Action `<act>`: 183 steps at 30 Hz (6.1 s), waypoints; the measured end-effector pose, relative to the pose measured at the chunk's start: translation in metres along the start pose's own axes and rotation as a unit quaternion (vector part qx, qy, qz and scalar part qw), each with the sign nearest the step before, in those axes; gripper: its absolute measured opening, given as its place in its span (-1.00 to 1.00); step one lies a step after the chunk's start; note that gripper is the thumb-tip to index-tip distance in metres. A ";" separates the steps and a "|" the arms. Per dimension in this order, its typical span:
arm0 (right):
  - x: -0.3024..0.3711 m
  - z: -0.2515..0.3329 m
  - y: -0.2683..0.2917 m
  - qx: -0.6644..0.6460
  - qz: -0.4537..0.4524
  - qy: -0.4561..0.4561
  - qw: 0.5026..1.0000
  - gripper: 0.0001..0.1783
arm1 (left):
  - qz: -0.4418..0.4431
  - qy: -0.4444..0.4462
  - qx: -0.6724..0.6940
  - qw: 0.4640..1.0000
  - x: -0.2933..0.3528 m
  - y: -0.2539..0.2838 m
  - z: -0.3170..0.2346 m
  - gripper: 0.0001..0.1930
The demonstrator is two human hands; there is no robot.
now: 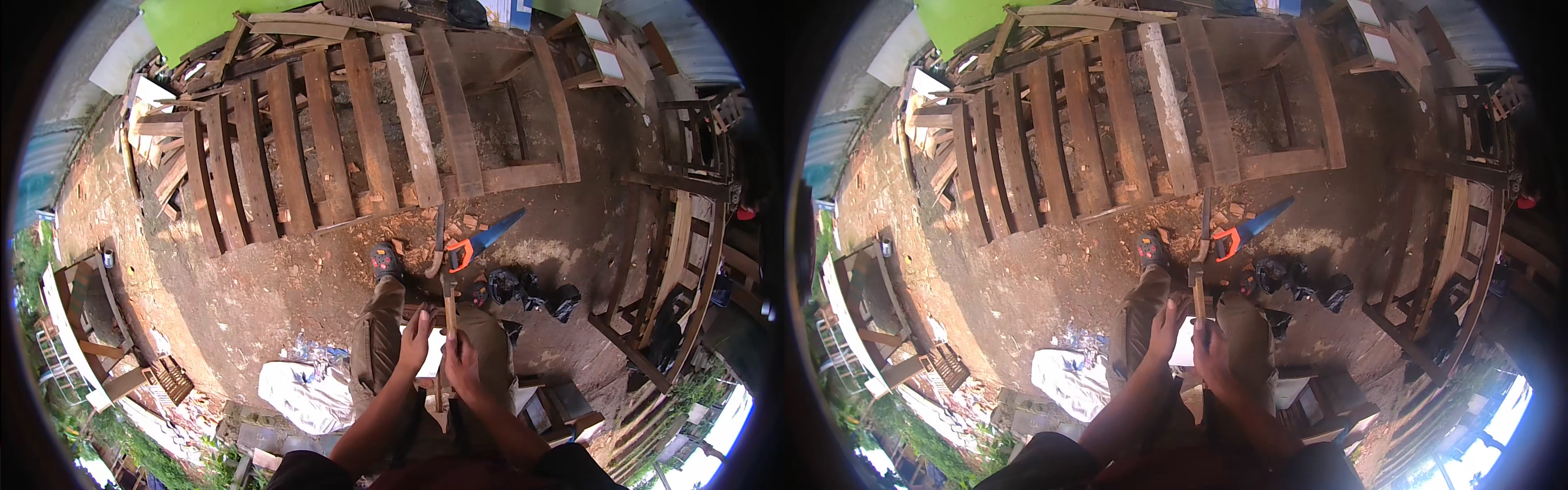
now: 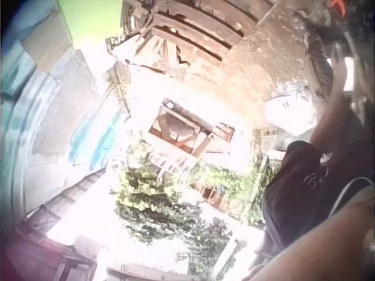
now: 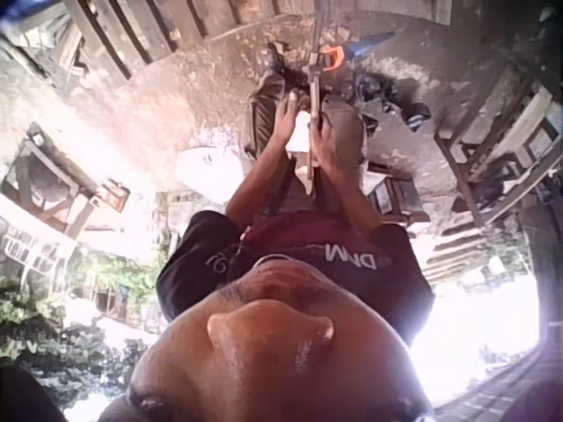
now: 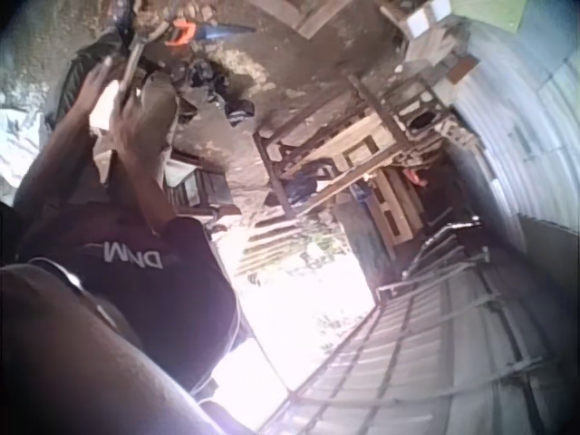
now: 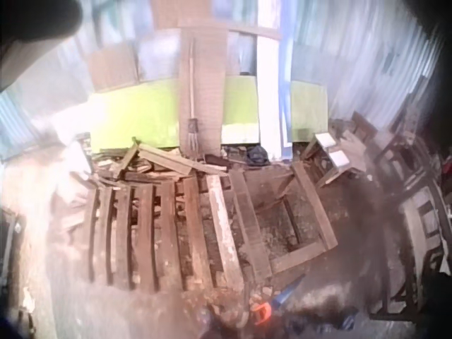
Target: The person kneels on the ground and uses a hammer to drive nails into a wooden pallet frame. They repeatedly pick up nails from a black plastic bag, position them on the pallet slats, and hammer them in. The person adjusts the wood pieces and continues nailing to secure the structure.
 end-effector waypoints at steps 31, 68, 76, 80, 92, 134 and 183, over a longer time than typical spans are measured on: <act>-0.372 0.267 0.152 0.222 0.097 0.198 0.950 -0.63 | -0.208 -0.257 -0.075 0.941 -0.272 -0.176 -0.237 -0.76; -0.535 0.363 0.086 0.189 0.055 0.499 0.844 -0.67 | -0.369 -0.315 -0.272 0.831 -0.286 -0.251 -0.162 -0.79; -0.527 0.347 0.093 0.139 -0.002 0.543 0.828 -0.68 | -0.324 -0.309 -0.206 0.870 -0.275 -0.203 -0.182 -0.75; -0.539 0.338 0.086 0.234 0.024 0.446 0.864 -0.70 | -0.317 -0.259 -0.218 0.886 -0.274 -0.200 -0.205 -0.74; -0.540 0.334 0.078 0.271 0.037 0.421 0.865 -0.68 | -0.294 -0.278 -0.228 0.885 -0.275 -0.216 -0.192 -0.72; -0.460 0.268 0.113 0.100 0.011 0.255 0.962 -0.60 | -0.158 -0.254 -0.136 0.945 -0.314 -0.201 -0.248 -0.74; -0.295 0.214 0.005 0.015 0.206 0.179 0.962 -0.55 | -0.203 -0.149 0.085 0.964 -0.206 -0.159 -0.232 -0.88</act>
Point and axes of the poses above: each hand's wrist, its own x-axis away from the middle knuckle, its own y-axis out of the back of the hand, z = x × y, the point moved 6 cm from there along -x, towards the middle knuckle, and after that the axes turned 2 degrees about x, right-handed, at the moved point
